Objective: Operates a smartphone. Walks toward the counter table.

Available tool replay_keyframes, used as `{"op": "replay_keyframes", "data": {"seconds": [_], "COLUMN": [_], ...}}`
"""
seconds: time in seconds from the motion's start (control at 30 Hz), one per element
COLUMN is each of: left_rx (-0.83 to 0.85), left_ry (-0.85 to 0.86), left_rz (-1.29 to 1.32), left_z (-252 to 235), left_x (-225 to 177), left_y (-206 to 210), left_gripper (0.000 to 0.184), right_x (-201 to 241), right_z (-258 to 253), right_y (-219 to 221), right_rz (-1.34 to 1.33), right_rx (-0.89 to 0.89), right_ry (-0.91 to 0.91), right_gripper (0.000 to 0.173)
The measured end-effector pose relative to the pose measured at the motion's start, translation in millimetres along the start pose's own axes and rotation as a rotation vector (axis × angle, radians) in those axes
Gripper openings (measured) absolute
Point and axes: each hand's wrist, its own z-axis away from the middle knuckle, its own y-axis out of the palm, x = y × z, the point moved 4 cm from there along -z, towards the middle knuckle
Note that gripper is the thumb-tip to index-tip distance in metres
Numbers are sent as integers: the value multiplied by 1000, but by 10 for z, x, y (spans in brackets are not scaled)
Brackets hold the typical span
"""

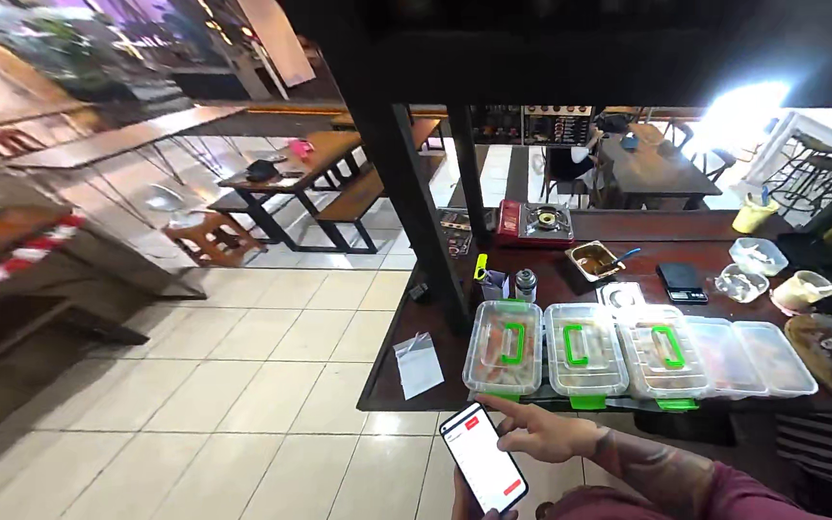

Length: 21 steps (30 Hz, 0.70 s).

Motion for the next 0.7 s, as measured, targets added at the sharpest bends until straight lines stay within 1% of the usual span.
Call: {"op": "replay_keyframes", "data": {"seconds": [0.17, 0.23, 0.33, 0.43, 0.53, 0.6, 0.7], "left_rx": [37, 32, 32, 22, 30, 30, -1], "left_ry": [-21, -25, -46, -91, -131, -127, -115], "left_rz": [25, 17, 8, 12, 10, -10, -39], "left_z": [-440, -542, -706, -934, -1165, -1321, -1484], "left_x": [-160, -273, -504, -857, -1314, -1604, -1891], "left_y": [-639, -999, -1650, -2370, -2976, -3313, -3715], "left_gripper": [81, 78, 76, 77, 80, 81, 80], "right_x": [-122, -225, -346, -353, -277, -205, -123], "right_z": [-663, -986, -1561, -2250, -2918, -3329, -3843], "right_y": [222, 419, 829, 1349, 1832, 2071, 2317], "right_rz": [-49, -78, -123, -165, -208, -221, -208], "right_rx": [-48, -33, -8, -38, -70, -85, -97], "right_ry": [61, 81, 74, 110, 126, 115, 87], "right_gripper": [70, 71, 71, 73, 74, 74, 70]}}
